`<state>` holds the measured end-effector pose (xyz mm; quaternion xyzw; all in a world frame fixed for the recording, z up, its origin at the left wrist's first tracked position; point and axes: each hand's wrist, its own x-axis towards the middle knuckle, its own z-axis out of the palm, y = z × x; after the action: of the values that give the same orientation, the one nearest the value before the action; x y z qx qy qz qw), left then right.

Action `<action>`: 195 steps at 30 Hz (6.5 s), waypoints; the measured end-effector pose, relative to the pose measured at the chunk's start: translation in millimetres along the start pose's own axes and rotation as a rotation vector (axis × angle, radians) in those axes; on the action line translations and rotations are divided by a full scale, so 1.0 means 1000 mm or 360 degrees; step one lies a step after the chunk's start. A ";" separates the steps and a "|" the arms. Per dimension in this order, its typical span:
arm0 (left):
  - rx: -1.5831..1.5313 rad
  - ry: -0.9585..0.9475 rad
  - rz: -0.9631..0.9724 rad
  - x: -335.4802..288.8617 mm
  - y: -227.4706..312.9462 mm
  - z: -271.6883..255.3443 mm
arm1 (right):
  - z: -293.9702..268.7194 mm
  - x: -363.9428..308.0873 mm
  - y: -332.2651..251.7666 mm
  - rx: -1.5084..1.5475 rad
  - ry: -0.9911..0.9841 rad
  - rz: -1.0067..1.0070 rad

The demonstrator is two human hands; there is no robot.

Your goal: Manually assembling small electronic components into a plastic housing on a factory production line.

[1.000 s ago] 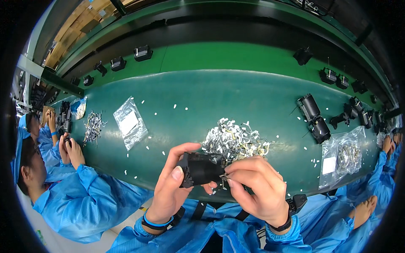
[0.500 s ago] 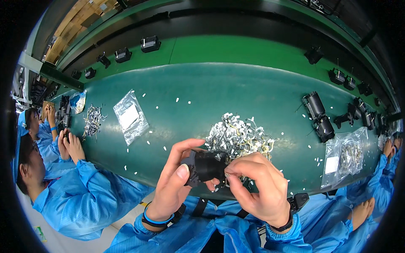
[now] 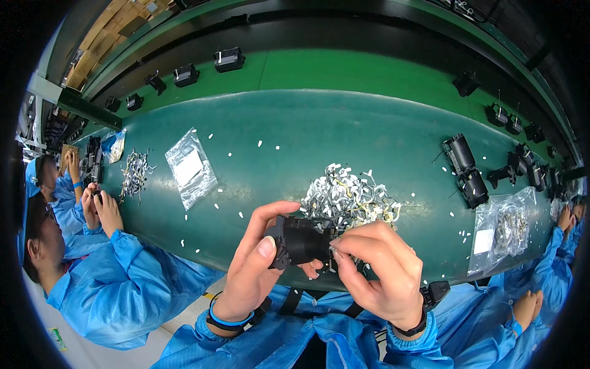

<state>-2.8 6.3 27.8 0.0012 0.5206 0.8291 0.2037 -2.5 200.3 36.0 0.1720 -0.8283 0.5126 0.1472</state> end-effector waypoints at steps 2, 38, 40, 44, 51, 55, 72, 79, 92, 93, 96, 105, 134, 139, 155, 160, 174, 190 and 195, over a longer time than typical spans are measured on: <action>0.0002 0.0000 0.0006 0.000 0.000 0.000 | -0.003 0.001 0.001 -0.0079 -0.0088 -0.0055; -0.0097 0.0054 0.0017 0.000 -0.004 0.002 | -0.001 -0.005 0.006 0.0082 -0.0055 0.0165; -0.0180 0.0109 0.0006 0.002 -0.003 0.003 | 0.002 -0.005 0.004 0.0052 -0.0077 0.0146; -0.0279 0.0067 -0.0004 0.001 -0.003 0.000 | 0.006 -0.010 0.002 0.0312 0.0087 0.0394; -0.0311 0.0027 -0.0057 0.003 -0.011 -0.003 | 0.015 -0.010 0.005 0.0157 0.0027 0.0313; -0.0164 0.0320 0.0060 0.004 -0.010 0.006 | 0.007 -0.010 0.007 0.0083 0.0046 0.0121; -0.0149 0.0449 0.0110 0.003 -0.037 0.026 | 0.024 -0.041 0.005 0.0806 0.0182 0.0483; -0.0466 0.0412 0.0006 0.001 -0.033 0.021 | 0.030 -0.036 -0.005 0.0498 0.0280 0.0209; -0.0138 0.0403 0.0274 0.002 -0.039 0.014 | 0.012 -0.017 -0.010 0.1255 -0.0198 0.1040; -0.0165 0.0418 0.0243 0.001 -0.041 0.014 | 0.014 -0.019 -0.009 0.1284 -0.0184 0.1037; -0.0189 0.0407 0.0220 0.000 -0.042 0.012 | 0.026 -0.025 -0.005 0.1089 0.0029 0.0839; 0.0023 0.0662 0.0580 -0.005 -0.055 0.007 | 0.049 -0.031 0.000 -0.0014 0.0235 -0.0141; 0.1417 0.0348 0.1096 -0.013 -0.023 -0.002 | 0.020 -0.032 0.000 -0.0401 0.0087 -0.0308; 0.1377 0.0324 0.0989 -0.010 -0.019 -0.002 | 0.022 -0.032 0.002 -0.0450 0.0110 -0.0341; 0.1170 0.0321 0.0957 -0.015 -0.017 -0.004 | 0.017 -0.028 0.000 -0.0446 0.0043 -0.0429; 0.1045 0.0310 0.0774 -0.014 -0.018 -0.005 | 0.017 -0.032 0.002 -0.0483 0.0050 -0.0454; 0.0250 0.0247 0.0133 -0.014 -0.014 -0.003 | 0.011 -0.029 0.001 -0.0464 0.0007 -0.0489; 0.0217 0.0040 0.0003 -0.010 -0.012 -0.011 | 0.009 -0.031 -0.001 -0.0451 -0.0018 -0.0473; 0.0745 0.0093 0.0458 -0.010 -0.014 -0.005 | 0.012 -0.031 -0.001 -0.0434 0.0011 -0.0469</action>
<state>9.8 3.6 15.1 0.0984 0.6982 0.7064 0.0628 24.8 193.5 19.0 0.2680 -0.8555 0.3690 0.2453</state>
